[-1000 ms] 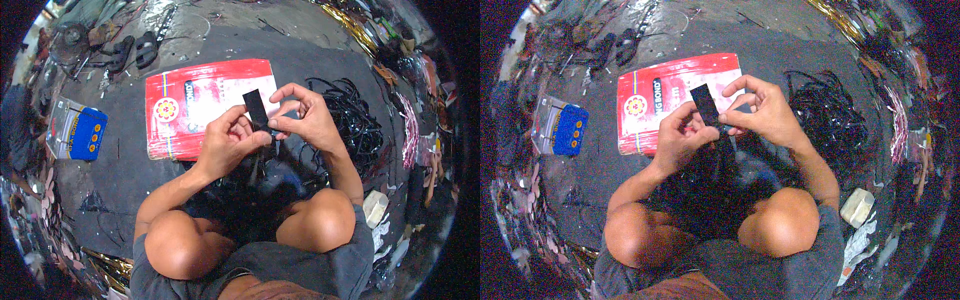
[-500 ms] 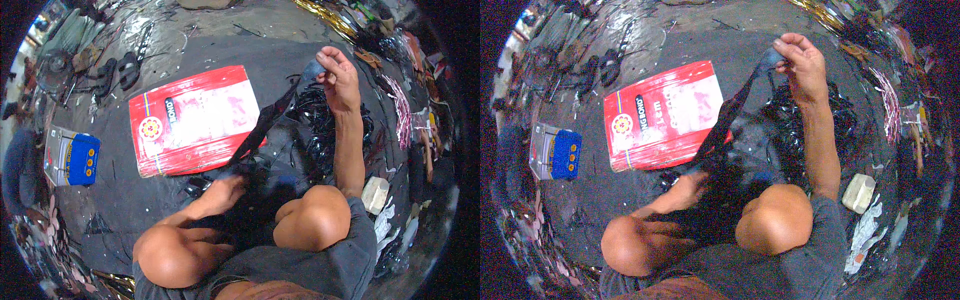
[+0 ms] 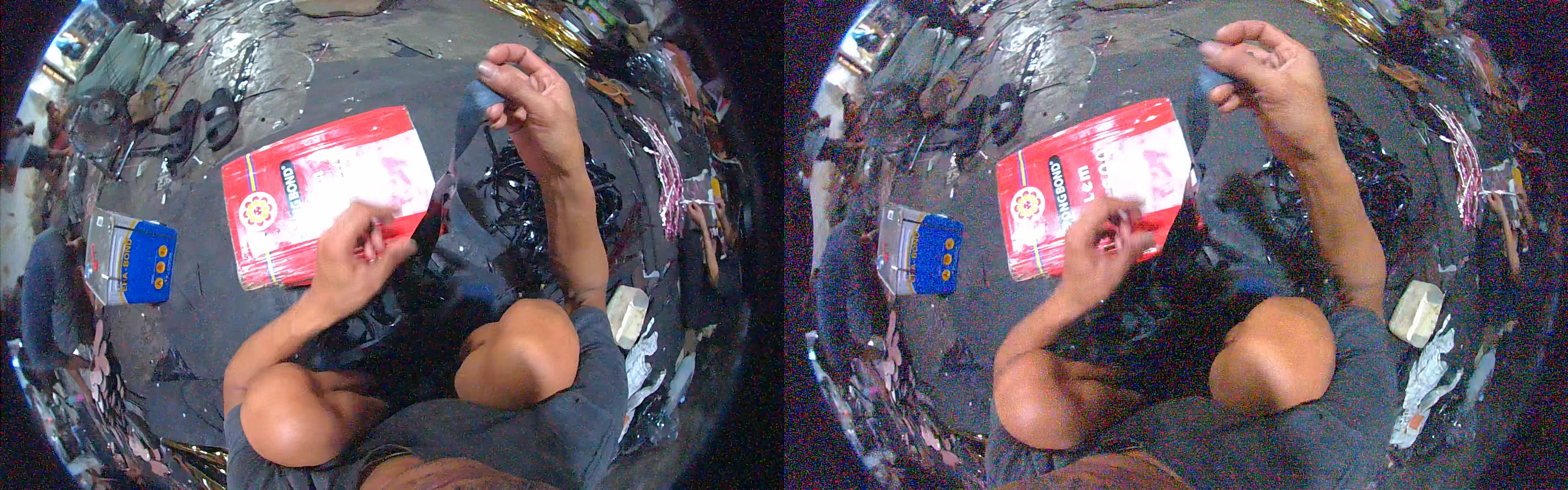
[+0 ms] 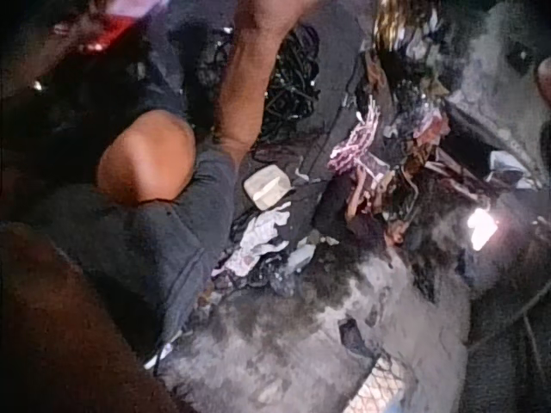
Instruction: The person sits on the floor and repeatedly cuts strips from a roll of black material using a red box as a straight edge guide. The cut strips are placed into a growing pile on the floor.
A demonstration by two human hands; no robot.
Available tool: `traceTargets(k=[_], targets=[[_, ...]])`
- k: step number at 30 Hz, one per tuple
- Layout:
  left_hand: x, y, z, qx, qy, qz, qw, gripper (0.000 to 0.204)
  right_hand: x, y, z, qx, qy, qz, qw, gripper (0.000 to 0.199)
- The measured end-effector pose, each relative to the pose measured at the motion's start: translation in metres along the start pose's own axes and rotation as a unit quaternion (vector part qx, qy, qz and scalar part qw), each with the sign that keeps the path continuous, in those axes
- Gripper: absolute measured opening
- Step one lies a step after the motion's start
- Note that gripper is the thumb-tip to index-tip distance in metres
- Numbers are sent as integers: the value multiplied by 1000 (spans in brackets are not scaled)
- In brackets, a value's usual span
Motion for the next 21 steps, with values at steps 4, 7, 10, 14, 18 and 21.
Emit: traceTargets(k=[4,7,10,14,18,21], targets=[[51,0,-22,-44,0,-20,999,28,-11,39,-1,-24,8,77,997,30],[61,8,-10,-56,1,-26,998,17,-21,53,0,-45,-20,70,996,41],[62,0,17,-81,-115,-54,989,11,-41,49,-19,-178,-111,44,977,58],[59,-4,20,-206,-70,-83,973,7,-87,58,-41,-460,-114,148,868,67],[55,2,14,-374,-233,-78,894,13,-97,65,-57,-470,-269,118,832,69],[48,-2,20,-461,-266,-76,843,18,-98,61,-71,-419,-363,112,825,70]])
Point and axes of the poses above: each hand's wrist, its own x-axis towards the middle knuckle, its own y-axis out of the palm, z = x × y, the point moved 4 cm from there along x, towards the middle knuckle, and after that the axes turned 5 degrees about -z, right-handed, at the moved point
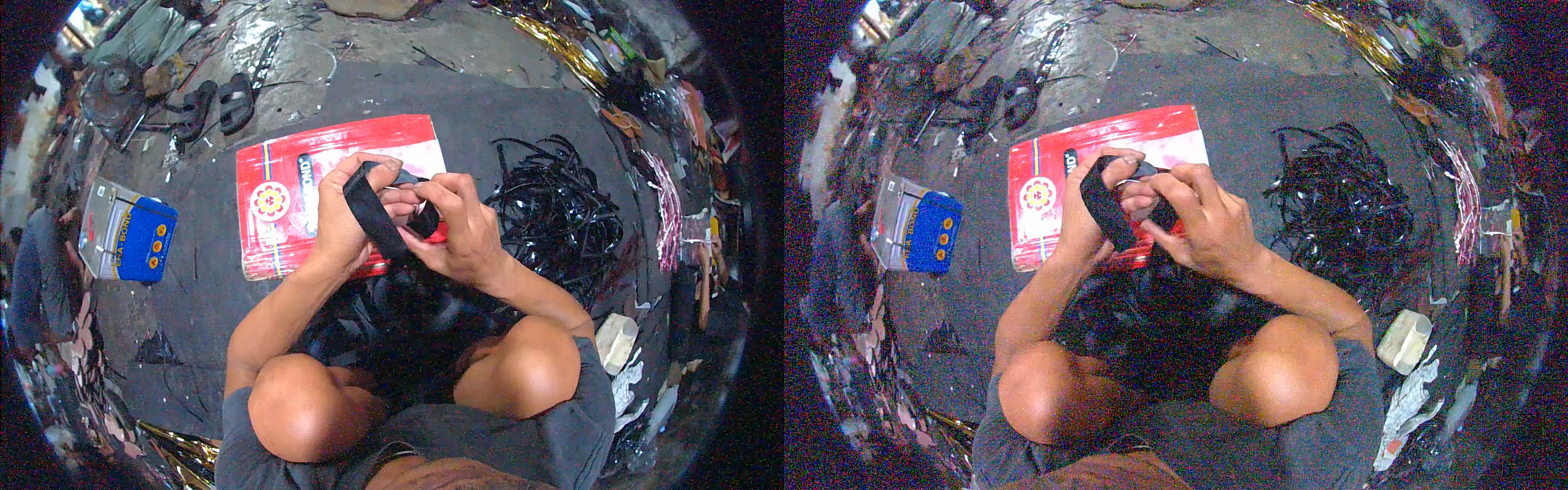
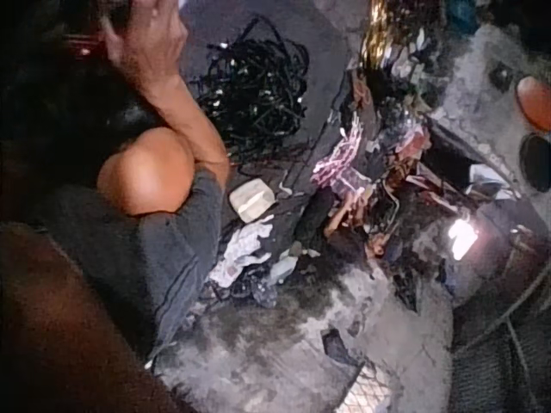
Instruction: The person sits on the floor and repeatedly cuts strips from a roll of black material using a red box as a straight edge guide. The cut strips are placed into a growing pile on the floor.
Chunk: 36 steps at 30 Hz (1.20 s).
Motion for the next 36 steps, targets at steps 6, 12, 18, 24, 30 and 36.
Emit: traceTargets(k=[6,12,18,24,30,36], targets=[[-5,-7,3,-8,-26,-16,1000,20,-2,-2,-9,100,29,-60,993,49],[-30,-12,8,192,72,62,977,16,5,-35,-32,231,340,-71,909,8],[-107,-81,98,571,23,373,731,25,29,-159,-157,13,304,-365,880,11],[-172,-40,7,528,156,382,742,24,32,-222,-200,-38,249,-526,812,21],[-164,-29,-23,619,165,461,614,29,60,-182,-137,-87,276,-146,946,16],[-64,12,-13,478,222,230,818,64,52,-80,-10,113,97,195,969,15]])
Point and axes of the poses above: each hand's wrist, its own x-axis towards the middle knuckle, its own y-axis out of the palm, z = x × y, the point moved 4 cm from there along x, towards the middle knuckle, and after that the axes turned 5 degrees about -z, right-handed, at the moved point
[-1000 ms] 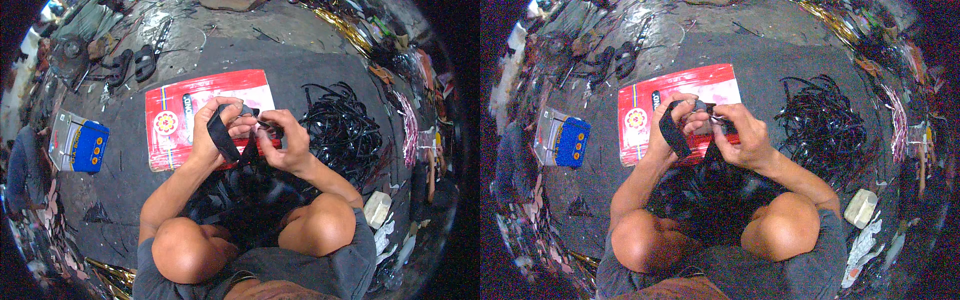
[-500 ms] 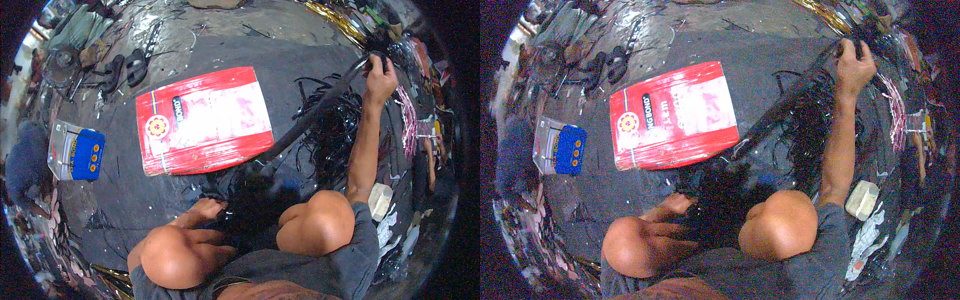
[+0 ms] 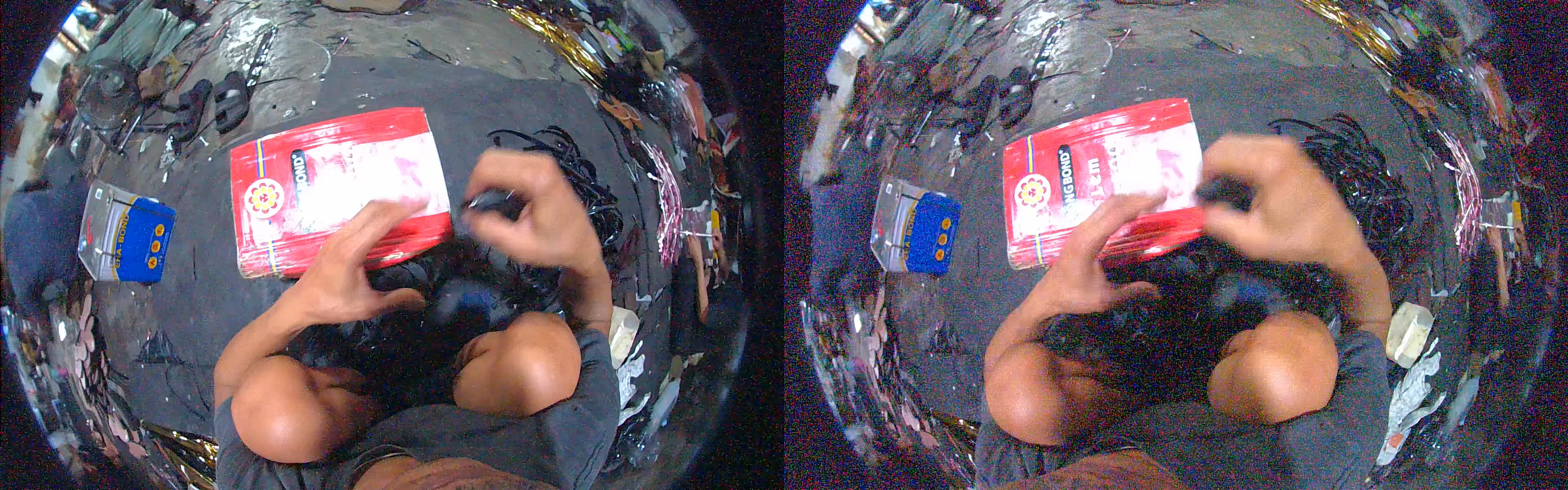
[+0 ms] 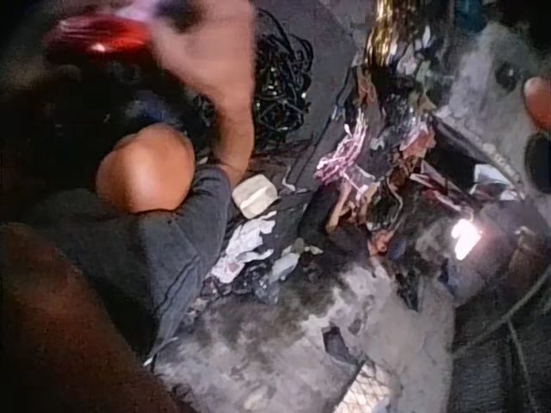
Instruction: The person sits on the floor and repeatedly cuts strips from a roll of black material using a red box as a straight edge guide. The cut strips are placed into a growing pile on the floor.
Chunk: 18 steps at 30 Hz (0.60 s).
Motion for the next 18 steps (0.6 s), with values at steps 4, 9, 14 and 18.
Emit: traceTargets(k=[4,9,14,18], targets=[[-4,27,12,-306,-70,-95,945,48,16,27,23,83,19,84,993,18],[-47,-14,50,-311,-361,-13,879,28,17,8,-50,266,249,-119,924,10],[-99,-130,79,-49,-372,-131,918,13,12,30,-116,346,311,-76,882,11],[-113,-195,101,30,-342,-144,928,11,16,62,-120,256,299,13,919,16]])
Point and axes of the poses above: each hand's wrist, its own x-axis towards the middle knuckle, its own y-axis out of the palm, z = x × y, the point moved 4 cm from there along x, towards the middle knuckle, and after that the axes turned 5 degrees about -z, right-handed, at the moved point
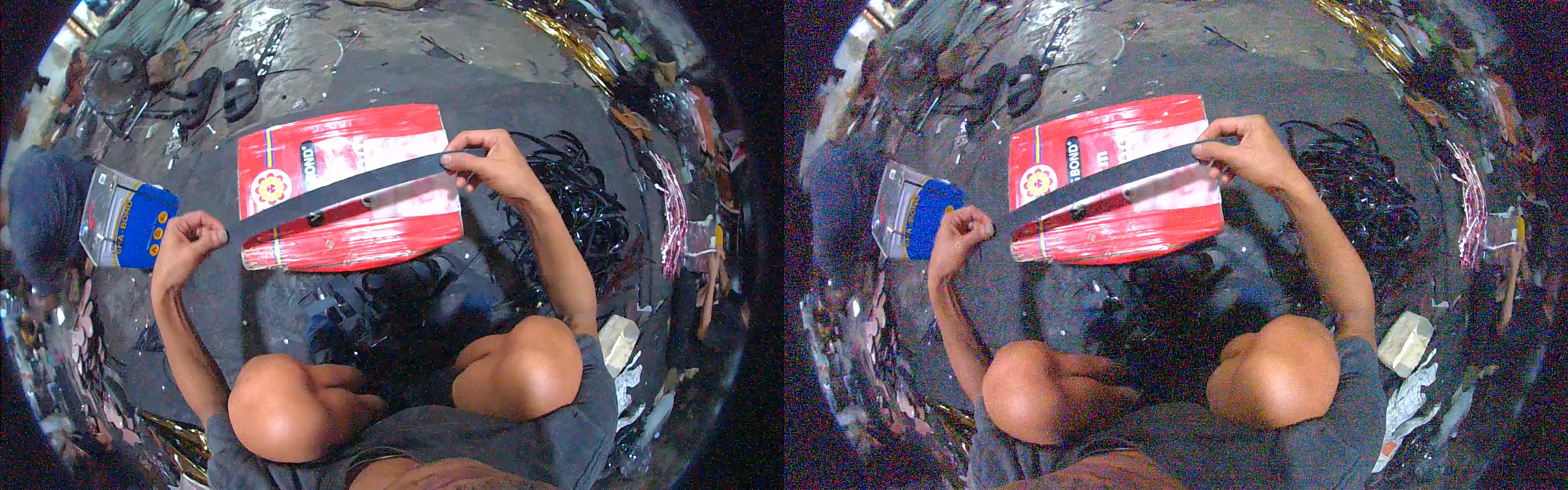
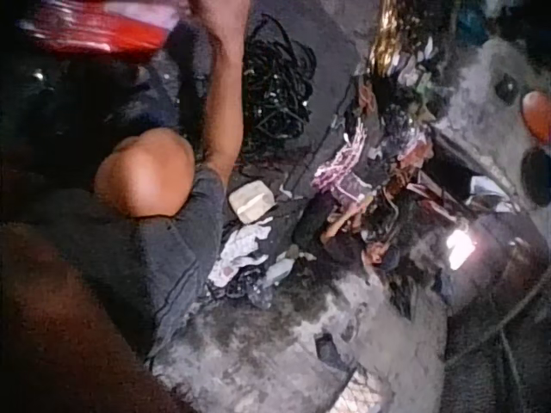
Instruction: The person sits on the floor and repeatedly cuts strips from a roll of black material using a red box as a straight edge guide. The cut strips are placed into a growing pile on the floor.
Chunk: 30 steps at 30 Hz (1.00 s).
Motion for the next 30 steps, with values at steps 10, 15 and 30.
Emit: traceTargets(k=[10,15,30], targets=[[51,36,-44,584,143,-374,706,53,16,27,-14,-315,-105,-56,942,25],[79,205,-102,10,348,-77,934,46,14,39,-9,-325,-167,-123,923,30],[86,266,-93,24,387,-104,916,15,-7,23,-12,-372,-308,-152,862,16]])
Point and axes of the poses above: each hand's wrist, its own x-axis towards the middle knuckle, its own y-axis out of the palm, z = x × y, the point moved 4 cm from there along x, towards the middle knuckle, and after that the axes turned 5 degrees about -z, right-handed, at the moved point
